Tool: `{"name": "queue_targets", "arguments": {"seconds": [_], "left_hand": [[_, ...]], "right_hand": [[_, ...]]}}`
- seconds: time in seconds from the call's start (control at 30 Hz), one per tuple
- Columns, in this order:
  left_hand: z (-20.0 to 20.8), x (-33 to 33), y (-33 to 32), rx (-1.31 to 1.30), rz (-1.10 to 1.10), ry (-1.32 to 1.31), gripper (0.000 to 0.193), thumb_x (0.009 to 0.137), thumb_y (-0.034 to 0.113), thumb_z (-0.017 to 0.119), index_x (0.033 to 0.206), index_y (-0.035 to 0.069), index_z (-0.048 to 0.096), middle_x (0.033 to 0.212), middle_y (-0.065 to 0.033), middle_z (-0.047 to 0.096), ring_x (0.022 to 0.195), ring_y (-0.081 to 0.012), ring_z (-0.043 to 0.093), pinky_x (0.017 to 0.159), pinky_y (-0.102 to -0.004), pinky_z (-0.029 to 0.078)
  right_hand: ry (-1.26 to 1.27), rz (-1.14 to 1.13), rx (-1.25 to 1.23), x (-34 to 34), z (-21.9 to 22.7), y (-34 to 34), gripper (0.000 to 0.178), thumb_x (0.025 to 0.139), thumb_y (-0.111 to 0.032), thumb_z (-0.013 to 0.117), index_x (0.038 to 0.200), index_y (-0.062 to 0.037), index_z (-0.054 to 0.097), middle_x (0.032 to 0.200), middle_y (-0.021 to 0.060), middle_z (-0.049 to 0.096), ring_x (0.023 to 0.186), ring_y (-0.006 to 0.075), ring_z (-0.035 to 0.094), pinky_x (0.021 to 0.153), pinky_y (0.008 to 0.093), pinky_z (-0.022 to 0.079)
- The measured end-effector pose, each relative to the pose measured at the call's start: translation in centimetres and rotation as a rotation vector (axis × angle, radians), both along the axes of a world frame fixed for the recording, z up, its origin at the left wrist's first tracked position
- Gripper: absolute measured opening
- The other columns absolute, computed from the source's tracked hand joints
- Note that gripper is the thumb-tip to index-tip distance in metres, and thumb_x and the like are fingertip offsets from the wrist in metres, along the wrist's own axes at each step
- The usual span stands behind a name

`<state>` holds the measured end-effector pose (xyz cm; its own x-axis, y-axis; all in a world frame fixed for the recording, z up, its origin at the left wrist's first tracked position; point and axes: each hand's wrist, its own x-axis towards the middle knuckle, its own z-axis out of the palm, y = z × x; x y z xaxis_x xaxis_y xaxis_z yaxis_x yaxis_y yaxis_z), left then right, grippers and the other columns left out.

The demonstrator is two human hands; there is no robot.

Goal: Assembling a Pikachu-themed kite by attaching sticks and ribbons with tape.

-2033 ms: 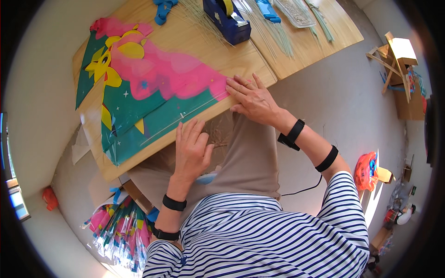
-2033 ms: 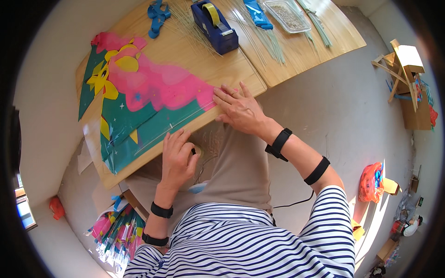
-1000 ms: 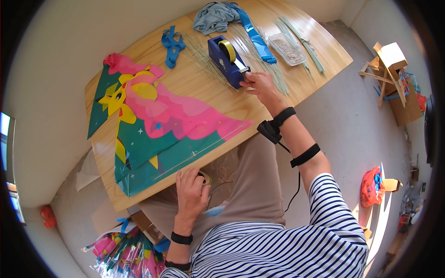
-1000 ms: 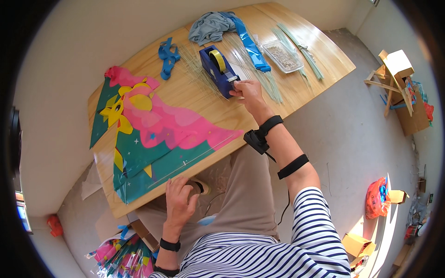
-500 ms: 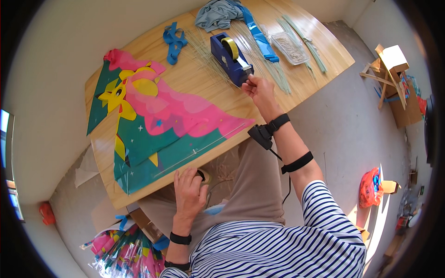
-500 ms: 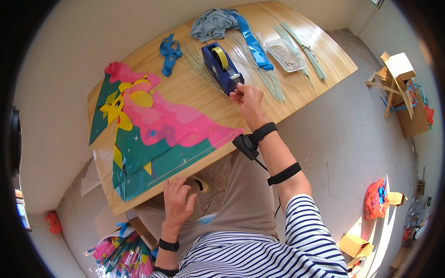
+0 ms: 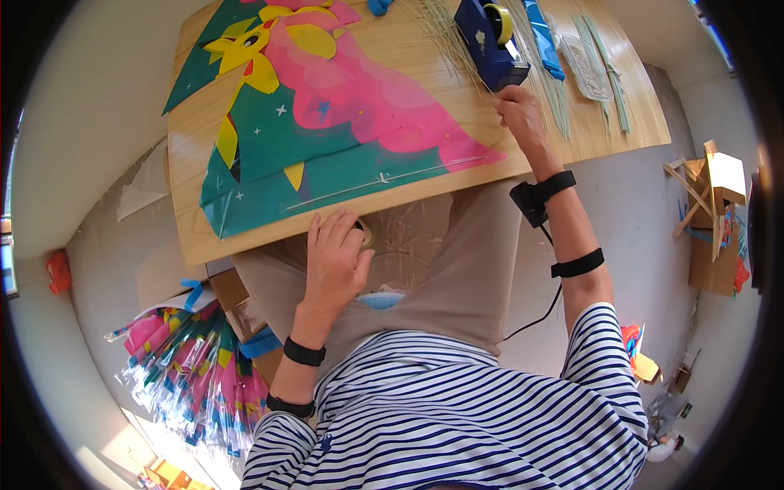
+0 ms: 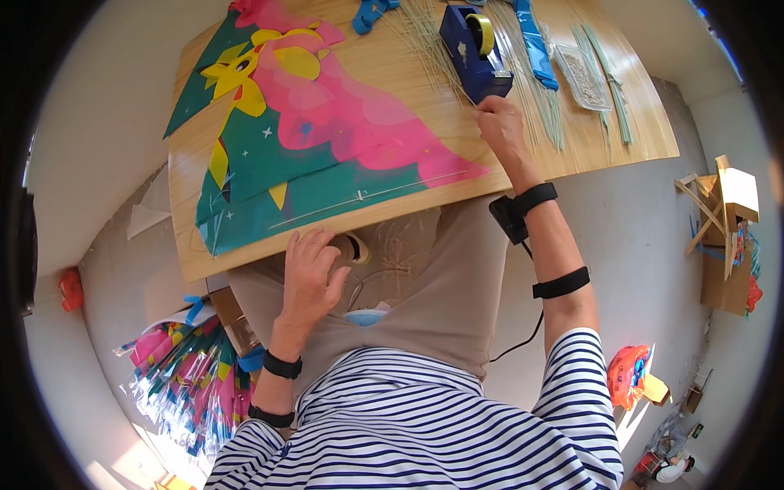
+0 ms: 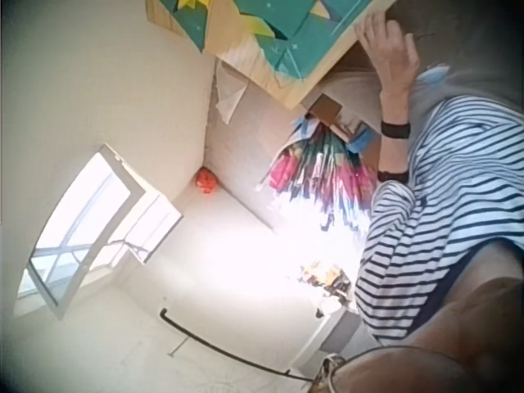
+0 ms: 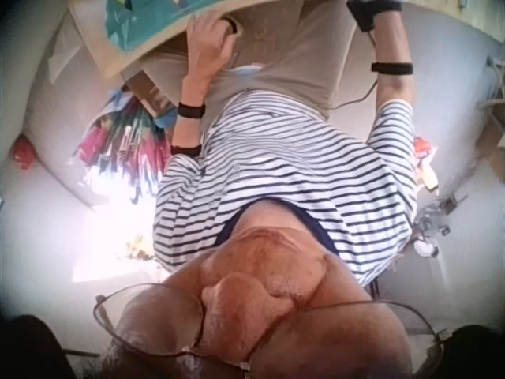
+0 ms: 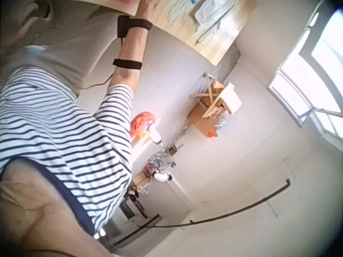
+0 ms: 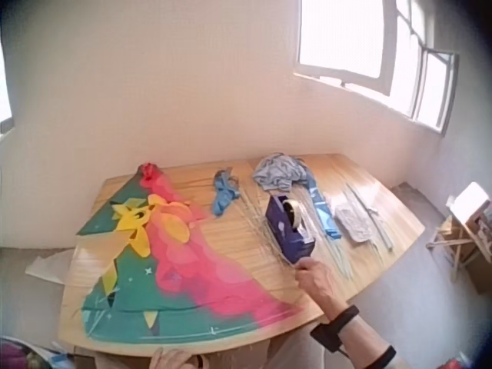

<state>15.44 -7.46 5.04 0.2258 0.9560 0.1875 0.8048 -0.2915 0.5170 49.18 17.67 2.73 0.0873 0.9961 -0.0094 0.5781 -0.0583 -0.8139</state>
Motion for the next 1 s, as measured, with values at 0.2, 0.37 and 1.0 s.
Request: {"name": "queue_targets", "arguments": {"seconds": [0.2, 0.37, 1.0], "left_hand": [[0.4, 0.7, 1.1, 0.009, -0.012, -0.013, 0.029, 0.069, 0.008, 0.077, 0.094, 0.002, 0.062, 0.131, -0.0177, 0.06, 0.128, -0.0386, 0.051, 0.112, -0.0563, 0.034], [0.1, 0.7, 1.3, 0.0, -0.015, -0.036, 0.03, 0.068, 0.009, 0.077, 0.092, 0.001, 0.062, 0.133, -0.0183, 0.058, 0.125, -0.0404, 0.05, 0.11, -0.0548, 0.036], [-1.1, 1.8, 3.3, 0.017, -0.049, -0.041, 0.027, 0.072, 0.011, 0.074, 0.093, 0.0, 0.061, 0.138, -0.016, 0.053, 0.126, -0.0383, 0.047, 0.11, -0.0579, 0.035]], "right_hand": [[-0.324, 1.011, 0.308, -13.0, 4.5, -3.9, 0.004, 0.079, -0.002, 0.066, 0.078, -0.0006, 0.062, 0.089, 0.0115, 0.054, 0.088, 0.0272, 0.056, 0.075, 0.0388, 0.045], [-0.567, 1.207, 0.401, -17.8, 3.9, -4.9, 0.008, 0.075, -0.001, 0.064, 0.068, -0.0038, 0.062, 0.093, 0.0102, 0.053, 0.094, 0.0294, 0.053, 0.079, 0.0412, 0.045], [-0.714, 1.276, 0.427, -19.6, 2.5, -5.1, 0.013, 0.072, -0.002, 0.065, 0.059, -0.0044, 0.06, 0.092, 0.0096, 0.054, 0.092, 0.0282, 0.054, 0.072, 0.0395, 0.045]]}}
